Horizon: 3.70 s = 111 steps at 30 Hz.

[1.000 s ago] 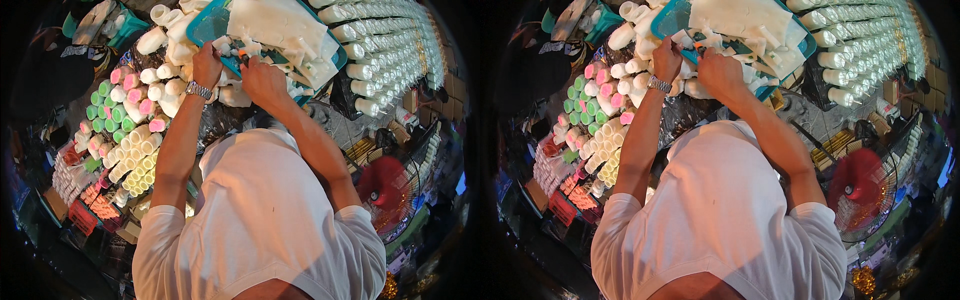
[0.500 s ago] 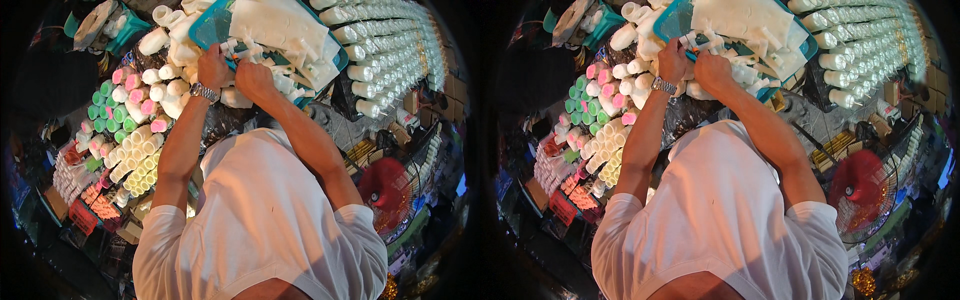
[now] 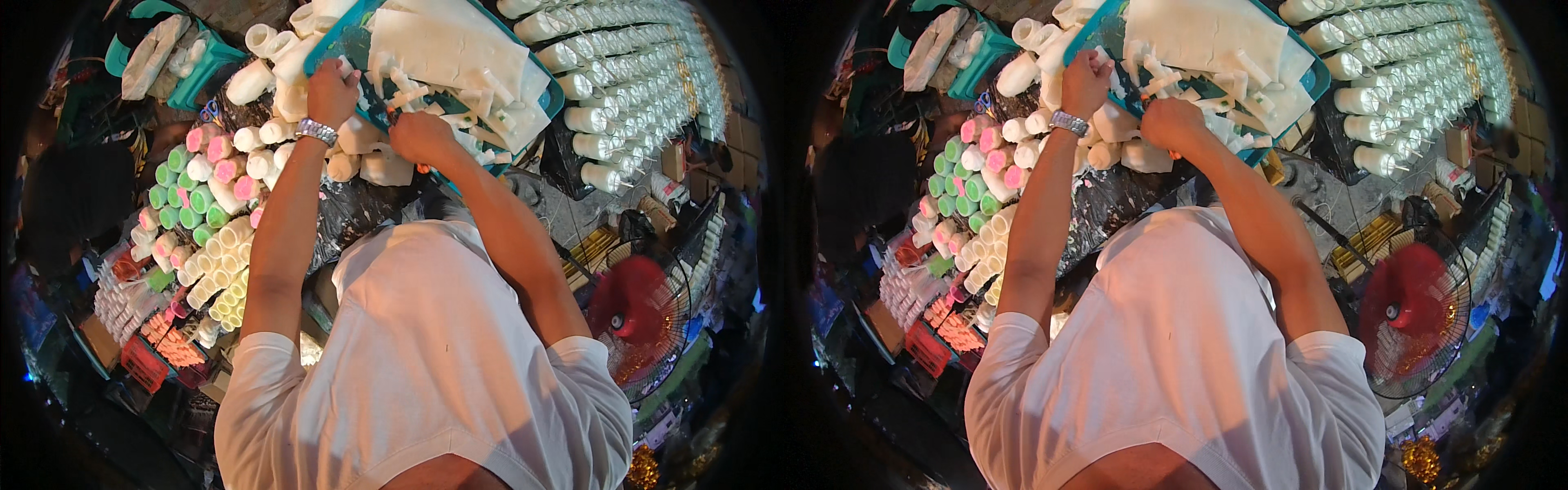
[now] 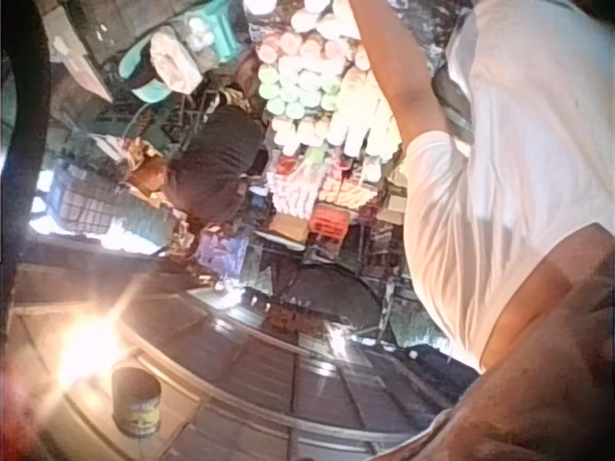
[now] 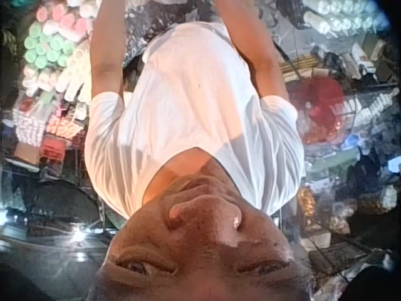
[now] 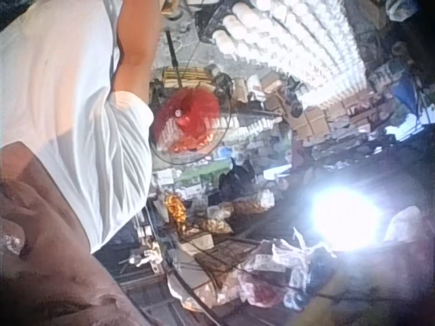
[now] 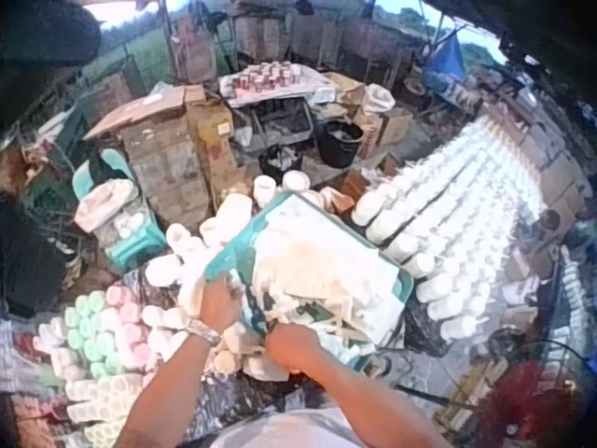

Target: The person uses a knife to cut white sheet-like material into strips on a teal tray. The person repeatedly picks up sheets, cuts them, and places the resulting strips into the tray.

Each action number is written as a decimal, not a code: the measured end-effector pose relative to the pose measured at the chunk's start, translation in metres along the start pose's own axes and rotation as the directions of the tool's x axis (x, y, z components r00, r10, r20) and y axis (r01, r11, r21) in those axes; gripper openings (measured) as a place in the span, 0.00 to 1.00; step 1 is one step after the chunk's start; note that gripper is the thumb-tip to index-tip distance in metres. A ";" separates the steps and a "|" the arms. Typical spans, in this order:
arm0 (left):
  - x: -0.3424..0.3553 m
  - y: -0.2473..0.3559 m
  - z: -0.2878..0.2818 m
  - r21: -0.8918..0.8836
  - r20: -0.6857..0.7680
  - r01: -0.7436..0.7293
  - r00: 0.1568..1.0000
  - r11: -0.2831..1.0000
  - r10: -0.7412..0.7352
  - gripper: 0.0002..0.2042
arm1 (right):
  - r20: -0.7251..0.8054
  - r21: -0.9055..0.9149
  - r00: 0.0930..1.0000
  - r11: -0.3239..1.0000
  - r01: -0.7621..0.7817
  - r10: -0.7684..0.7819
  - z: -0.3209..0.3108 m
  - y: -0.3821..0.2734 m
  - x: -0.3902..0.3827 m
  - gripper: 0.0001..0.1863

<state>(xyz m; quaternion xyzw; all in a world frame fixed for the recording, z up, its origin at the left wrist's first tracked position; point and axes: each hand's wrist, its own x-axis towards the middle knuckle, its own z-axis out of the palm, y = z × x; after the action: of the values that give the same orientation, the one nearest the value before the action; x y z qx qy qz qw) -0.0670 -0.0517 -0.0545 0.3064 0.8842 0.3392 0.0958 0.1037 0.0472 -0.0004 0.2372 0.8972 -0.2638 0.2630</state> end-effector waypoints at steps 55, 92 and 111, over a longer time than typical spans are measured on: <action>0.050 0.064 0.029 -0.660 0.166 0.308 0.949 0.686 -0.267 0.20 | -0.102 -0.432 0.947 0.871 0.233 -0.303 -0.130 0.092 0.047 0.16; 0.095 0.089 0.005 -0.933 -0.039 0.047 0.973 0.358 -0.229 0.08 | 0.111 -0.451 0.985 0.877 0.169 -0.133 -0.127 0.131 -0.045 0.13; -0.030 0.057 -0.033 -0.014 0.182 0.140 0.974 0.990 -0.135 0.16 | -0.417 0.142 0.888 0.951 0.274 -0.194 -0.069 0.108 -0.064 0.17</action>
<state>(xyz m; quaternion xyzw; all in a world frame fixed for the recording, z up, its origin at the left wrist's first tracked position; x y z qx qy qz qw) -0.0289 -0.0546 0.0067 0.2725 0.8864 0.3145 0.2028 0.1887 0.1506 0.0503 0.2004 0.9233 -0.3273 0.0166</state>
